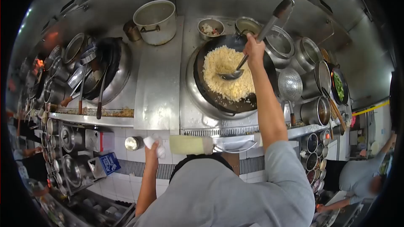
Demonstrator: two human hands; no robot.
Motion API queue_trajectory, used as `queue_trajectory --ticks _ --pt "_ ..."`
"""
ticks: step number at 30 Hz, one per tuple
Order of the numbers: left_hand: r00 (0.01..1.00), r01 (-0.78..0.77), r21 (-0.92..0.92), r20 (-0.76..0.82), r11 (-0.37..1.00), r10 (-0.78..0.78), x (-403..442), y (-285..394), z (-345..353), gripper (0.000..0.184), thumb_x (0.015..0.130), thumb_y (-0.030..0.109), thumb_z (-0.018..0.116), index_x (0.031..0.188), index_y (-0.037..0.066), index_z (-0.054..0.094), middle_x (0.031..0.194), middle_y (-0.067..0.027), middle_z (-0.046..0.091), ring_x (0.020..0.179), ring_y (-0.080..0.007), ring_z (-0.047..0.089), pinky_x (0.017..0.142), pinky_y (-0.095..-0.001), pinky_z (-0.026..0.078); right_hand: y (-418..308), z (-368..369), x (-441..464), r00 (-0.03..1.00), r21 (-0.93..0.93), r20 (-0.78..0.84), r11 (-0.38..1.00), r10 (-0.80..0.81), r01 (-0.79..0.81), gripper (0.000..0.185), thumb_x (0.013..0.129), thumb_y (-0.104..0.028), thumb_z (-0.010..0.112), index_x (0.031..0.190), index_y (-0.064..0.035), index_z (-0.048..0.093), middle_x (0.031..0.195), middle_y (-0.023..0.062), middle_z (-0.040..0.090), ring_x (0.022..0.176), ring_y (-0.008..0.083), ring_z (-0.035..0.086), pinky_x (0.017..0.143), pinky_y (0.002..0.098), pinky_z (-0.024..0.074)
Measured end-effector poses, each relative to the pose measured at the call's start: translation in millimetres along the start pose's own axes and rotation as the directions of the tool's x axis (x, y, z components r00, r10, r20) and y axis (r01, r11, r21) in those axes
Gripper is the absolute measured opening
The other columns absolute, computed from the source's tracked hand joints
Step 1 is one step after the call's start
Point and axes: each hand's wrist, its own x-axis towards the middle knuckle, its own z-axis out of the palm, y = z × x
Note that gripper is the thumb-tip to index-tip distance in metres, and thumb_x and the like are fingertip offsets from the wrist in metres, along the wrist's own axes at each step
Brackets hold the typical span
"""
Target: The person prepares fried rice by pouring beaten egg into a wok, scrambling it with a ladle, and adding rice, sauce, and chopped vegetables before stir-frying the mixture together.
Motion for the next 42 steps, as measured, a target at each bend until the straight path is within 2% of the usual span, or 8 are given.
queue_trajectory --ticks 9,15,18,23,27,31,39,42 --pt "0.999 -0.023 -0.035 0.028 0.999 0.024 -7 2 30 0.045 0.086 0.020 0.064 0.124 0.005 0.046 0.105 -0.0067 0.054 0.089 -0.0168 0.055 0.072 -0.0311 0.048 30 21 43 0.978 -0.254 -0.048 0.950 -0.201 0.183 0.028 0.088 -0.011 0.063 0.069 -0.0087 0.042 0.047 -0.0003 0.040 0.036 0.0106 0.039 0.036 0.0279 0.0317" --pt "0.865 0.414 -0.181 0.385 0.892 -0.323 3 -19 99 0.046 0.096 0.039 0.052 0.129 0.006 0.046 0.116 -0.0105 0.060 0.105 -0.0230 0.060 0.095 -0.0384 0.048 60 12 56 0.986 -0.375 0.148 0.919 -0.072 0.124 0.028 0.089 -0.013 0.060 0.066 -0.0089 0.046 0.047 -0.0008 0.041 0.035 0.0101 0.038 0.036 0.0274 0.0299" --pt "0.741 0.550 -0.174 0.553 0.817 -0.381 -7 14 173 0.057 0.099 0.055 0.028 0.133 0.013 0.047 0.120 -0.0059 0.060 0.107 -0.0196 0.059 0.095 -0.0382 0.046 54 1 69 0.834 -0.454 0.007 0.741 -0.552 0.495 0.025 0.086 -0.013 0.061 0.066 -0.0040 0.049 0.054 -0.0002 0.047 0.048 0.0126 0.044 0.047 0.0273 0.0362" --pt "0.692 0.621 -0.118 0.547 0.775 -0.471 7 20 262 0.055 0.096 0.058 0.037 0.123 0.013 0.051 0.114 -0.0066 0.061 0.103 -0.0216 0.059 0.088 -0.0405 0.049 48 4 59 0.947 -0.637 0.267 0.705 -0.179 0.313 0.025 0.084 -0.018 0.064 0.068 -0.0029 0.051 0.058 0.0018 0.050 0.054 0.0119 0.045 0.054 0.0320 0.0395" --pt "0.826 0.490 -0.186 0.411 0.852 -0.385 44 -34 313 0.020 0.089 0.021 0.061 0.104 0.010 0.053 0.084 -0.0083 0.062 0.064 -0.0216 0.062 0.050 -0.0366 0.051 46 -50 48 0.952 -0.745 0.097 0.612 -0.292 0.264 0.033 0.084 -0.028 0.065 0.073 0.0000 0.053 0.062 0.0059 0.055 0.058 0.0145 0.049 0.056 0.0335 0.0405" --pt "0.858 0.357 -0.148 0.442 0.923 -0.261 57 -22 312 0.014 0.088 0.019 0.064 0.095 0.010 0.055 0.079 -0.0058 0.062 0.064 -0.0202 0.062 0.053 -0.0354 0.052 17 -57 5 0.891 -0.694 0.216 0.579 -0.399 0.427 0.032 0.087 -0.027 0.064 0.071 -0.0015 0.052 0.060 0.0055 0.054 0.053 0.0143 0.047 0.055 0.0320 0.0408" --pt "0.759 0.494 -0.059 0.517 0.867 -0.397 86 -38 315 0.013 0.087 0.013 0.062 0.095 0.007 0.054 0.078 -0.0094 0.060 0.063 -0.0250 0.061 0.048 -0.0429 0.051 27 -143 -58 0.865 -0.295 -0.452 0.952 -0.219 0.086 0.023 0.088 -0.014 0.064 0.072 -0.0102 0.048 0.058 -0.0061 0.044 0.046 0.0045 0.040 0.041 0.0233 0.0319" --pt "0.809 0.410 -0.013 0.468 0.912 -0.357 55 -28 316 0.012 0.088 0.005 0.053 0.100 0.005 0.050 0.077 -0.0108 0.057 0.062 -0.0269 0.060 0.047 -0.0435 0.050 43 -126 -57 0.960 -0.208 0.064 0.937 -0.272 0.280 0.023 0.088 -0.009 0.064 0.072 -0.0101 0.047 0.058 -0.0029 0.044 0.050 0.0093 0.044 0.048 0.0259 0.0366"
